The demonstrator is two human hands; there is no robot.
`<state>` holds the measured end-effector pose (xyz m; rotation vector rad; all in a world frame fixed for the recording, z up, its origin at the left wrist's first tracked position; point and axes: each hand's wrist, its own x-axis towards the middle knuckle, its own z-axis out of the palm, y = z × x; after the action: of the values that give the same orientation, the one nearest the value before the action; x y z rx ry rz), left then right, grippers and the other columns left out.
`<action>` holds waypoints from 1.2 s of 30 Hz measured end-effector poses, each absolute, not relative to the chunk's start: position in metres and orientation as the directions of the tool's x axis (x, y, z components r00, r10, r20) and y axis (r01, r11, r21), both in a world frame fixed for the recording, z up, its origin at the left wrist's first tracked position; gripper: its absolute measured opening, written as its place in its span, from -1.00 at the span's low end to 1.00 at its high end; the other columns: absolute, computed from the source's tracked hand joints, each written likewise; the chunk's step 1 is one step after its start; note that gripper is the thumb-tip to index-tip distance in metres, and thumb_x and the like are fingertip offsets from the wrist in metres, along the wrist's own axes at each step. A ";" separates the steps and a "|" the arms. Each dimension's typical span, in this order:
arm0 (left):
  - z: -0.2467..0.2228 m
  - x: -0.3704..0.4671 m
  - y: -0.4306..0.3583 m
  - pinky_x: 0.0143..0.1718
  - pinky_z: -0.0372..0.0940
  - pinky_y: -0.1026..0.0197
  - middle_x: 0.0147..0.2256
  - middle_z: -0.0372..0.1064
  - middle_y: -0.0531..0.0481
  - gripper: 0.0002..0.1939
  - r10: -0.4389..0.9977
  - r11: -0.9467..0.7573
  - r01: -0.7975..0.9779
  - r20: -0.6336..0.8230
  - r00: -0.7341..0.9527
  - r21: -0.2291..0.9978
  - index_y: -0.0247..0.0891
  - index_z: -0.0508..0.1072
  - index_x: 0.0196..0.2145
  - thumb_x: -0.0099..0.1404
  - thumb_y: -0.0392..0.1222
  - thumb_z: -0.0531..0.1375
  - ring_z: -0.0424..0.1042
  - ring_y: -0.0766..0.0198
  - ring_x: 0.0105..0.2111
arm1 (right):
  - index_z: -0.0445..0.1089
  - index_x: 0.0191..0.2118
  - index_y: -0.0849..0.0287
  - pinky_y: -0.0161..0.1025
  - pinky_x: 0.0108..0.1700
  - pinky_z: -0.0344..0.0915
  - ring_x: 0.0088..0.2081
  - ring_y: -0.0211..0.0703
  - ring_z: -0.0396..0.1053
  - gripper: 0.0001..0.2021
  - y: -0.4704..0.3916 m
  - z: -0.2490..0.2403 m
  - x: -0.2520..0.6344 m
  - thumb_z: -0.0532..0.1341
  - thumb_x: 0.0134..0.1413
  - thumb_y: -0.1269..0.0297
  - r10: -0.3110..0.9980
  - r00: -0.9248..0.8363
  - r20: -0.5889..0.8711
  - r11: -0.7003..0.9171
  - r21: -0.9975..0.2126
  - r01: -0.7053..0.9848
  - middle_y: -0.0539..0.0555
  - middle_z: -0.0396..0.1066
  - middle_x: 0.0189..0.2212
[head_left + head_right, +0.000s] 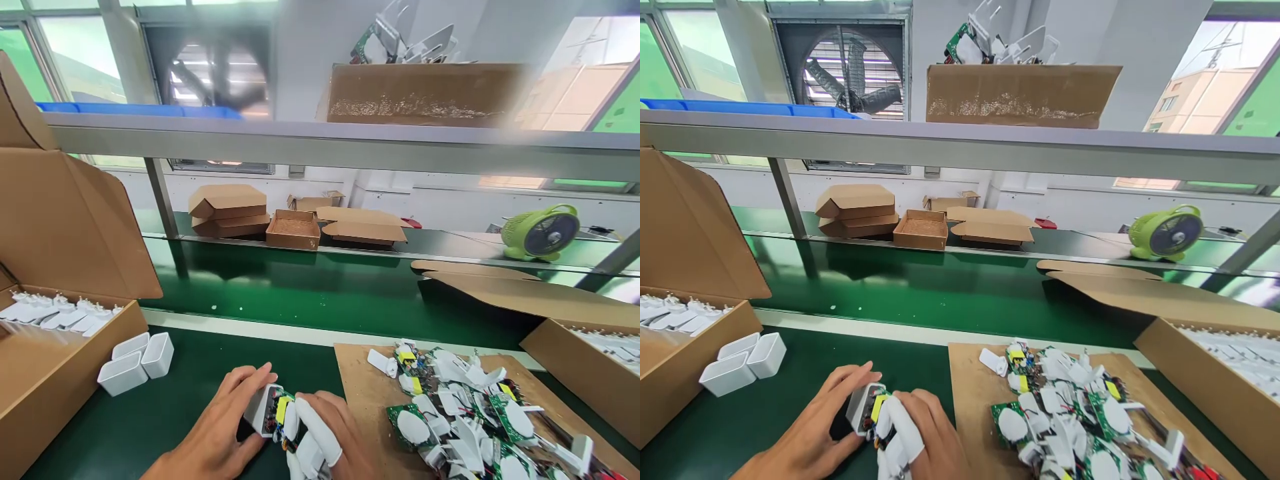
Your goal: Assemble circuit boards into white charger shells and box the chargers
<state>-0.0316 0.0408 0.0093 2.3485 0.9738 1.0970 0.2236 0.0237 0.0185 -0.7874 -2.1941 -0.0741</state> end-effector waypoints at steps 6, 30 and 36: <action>0.006 -0.033 0.039 0.25 0.36 -0.01 0.26 0.36 -0.11 -0.18 0.729 -0.684 0.452 0.531 0.432 0.573 -0.06 -0.12 0.50 0.43 -0.38 0.15 0.23 0.05 0.23 | 0.09 0.37 0.25 -0.11 0.03 0.45 0.07 0.09 0.39 -0.30 0.019 0.029 0.215 0.05 0.05 0.52 0.546 -0.464 0.698 0.768 -0.196 0.610 0.24 0.47 0.05; 0.013 -0.029 0.032 0.28 0.33 -0.11 0.29 0.31 -0.13 -0.14 0.740 -0.671 0.464 0.484 0.466 0.579 -0.03 -0.17 0.50 0.41 -0.44 0.13 0.20 0.01 0.27 | 0.20 0.22 0.29 0.01 0.14 0.47 0.12 0.16 0.35 -0.35 0.008 0.055 0.212 0.13 -0.09 0.55 0.653 -0.548 0.523 0.728 -0.234 0.644 0.31 0.42 0.10; 0.015 -0.029 0.032 0.26 0.34 -0.11 0.27 0.32 -0.15 -0.14 0.730 -0.682 0.452 0.500 0.465 0.575 -0.02 -0.16 0.50 0.42 -0.43 0.15 0.20 0.00 0.25 | 0.15 0.29 0.22 0.02 0.10 0.49 0.08 0.11 0.37 -0.35 0.007 0.064 0.209 0.10 0.02 0.56 0.655 -0.533 0.536 0.734 -0.283 0.617 0.27 0.42 0.09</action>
<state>-0.0293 0.0325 0.0151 2.3562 0.9970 1.0630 0.2086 0.0066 0.0640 -0.9562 -2.3013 0.0777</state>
